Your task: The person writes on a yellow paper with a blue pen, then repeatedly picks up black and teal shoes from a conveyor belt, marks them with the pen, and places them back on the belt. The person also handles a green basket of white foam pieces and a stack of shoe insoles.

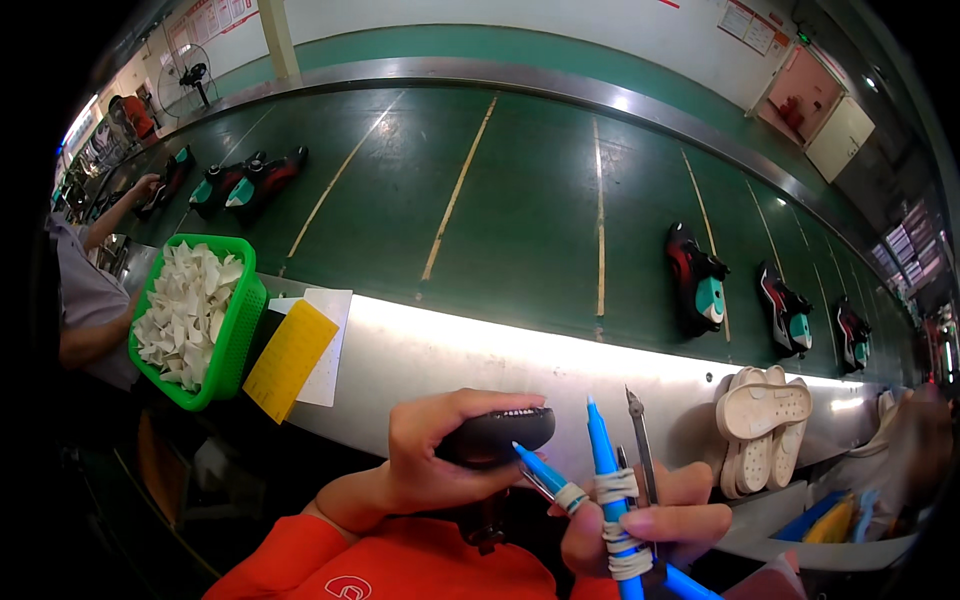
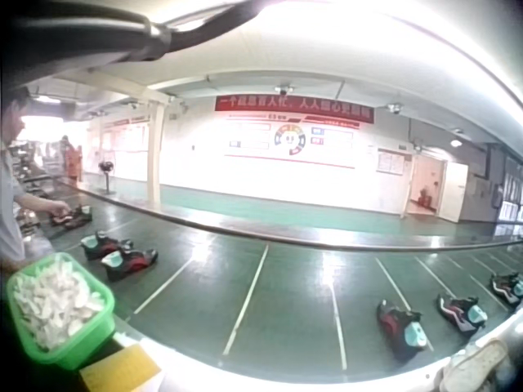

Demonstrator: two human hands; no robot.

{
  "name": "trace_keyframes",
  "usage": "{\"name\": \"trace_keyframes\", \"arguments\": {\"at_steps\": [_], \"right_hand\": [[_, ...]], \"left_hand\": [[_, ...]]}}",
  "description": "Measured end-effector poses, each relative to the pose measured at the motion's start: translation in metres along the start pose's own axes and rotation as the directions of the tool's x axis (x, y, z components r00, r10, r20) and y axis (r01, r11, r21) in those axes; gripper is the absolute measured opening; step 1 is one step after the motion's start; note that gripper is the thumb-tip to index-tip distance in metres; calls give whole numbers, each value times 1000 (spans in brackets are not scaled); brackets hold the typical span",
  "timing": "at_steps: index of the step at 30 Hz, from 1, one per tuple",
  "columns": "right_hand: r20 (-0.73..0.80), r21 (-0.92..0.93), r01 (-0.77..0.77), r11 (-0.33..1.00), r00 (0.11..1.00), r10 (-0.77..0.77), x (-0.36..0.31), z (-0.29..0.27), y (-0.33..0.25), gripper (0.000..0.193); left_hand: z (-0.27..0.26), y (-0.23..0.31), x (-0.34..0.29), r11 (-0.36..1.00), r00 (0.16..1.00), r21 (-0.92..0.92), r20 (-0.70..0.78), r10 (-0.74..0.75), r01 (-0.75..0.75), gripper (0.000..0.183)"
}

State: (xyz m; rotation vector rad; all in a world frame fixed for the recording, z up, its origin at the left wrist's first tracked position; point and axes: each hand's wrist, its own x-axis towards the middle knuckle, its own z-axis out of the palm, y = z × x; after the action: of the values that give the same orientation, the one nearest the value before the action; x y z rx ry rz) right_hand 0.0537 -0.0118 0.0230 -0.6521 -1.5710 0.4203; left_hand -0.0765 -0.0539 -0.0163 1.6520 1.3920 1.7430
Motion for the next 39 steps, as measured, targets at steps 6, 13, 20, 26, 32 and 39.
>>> {"name": "trace_keyframes", "arguments": {"at_steps": [6,13,20,26,32,39], "right_hand": [[-417,135,-69,988,901,120,5,-9,22,38],[218,591,-539,600,823,525,-48,-50,83,39],[411,521,-733,436,664,624,-67,-61,87,38],[473,576,-734,359,658,587,-63,-74,84,36],[551,576,-772,267,609,571,-54,-70,74,36],[559,572,-761,307,636,532,-45,-67,63,35]], "left_hand": [[-3,-4,3,999,998,47,-65,28,-25,42],[-33,-135,41,943,952,223,-237,-193,246,49],[-25,-193,-5,744,902,523,-131,-412,416,66],[-7,-101,-66,986,956,75,-264,-124,148,78],[-22,-128,-164,501,645,407,506,572,-764,52],[-17,-139,-139,413,539,348,493,683,-842,49]]}}
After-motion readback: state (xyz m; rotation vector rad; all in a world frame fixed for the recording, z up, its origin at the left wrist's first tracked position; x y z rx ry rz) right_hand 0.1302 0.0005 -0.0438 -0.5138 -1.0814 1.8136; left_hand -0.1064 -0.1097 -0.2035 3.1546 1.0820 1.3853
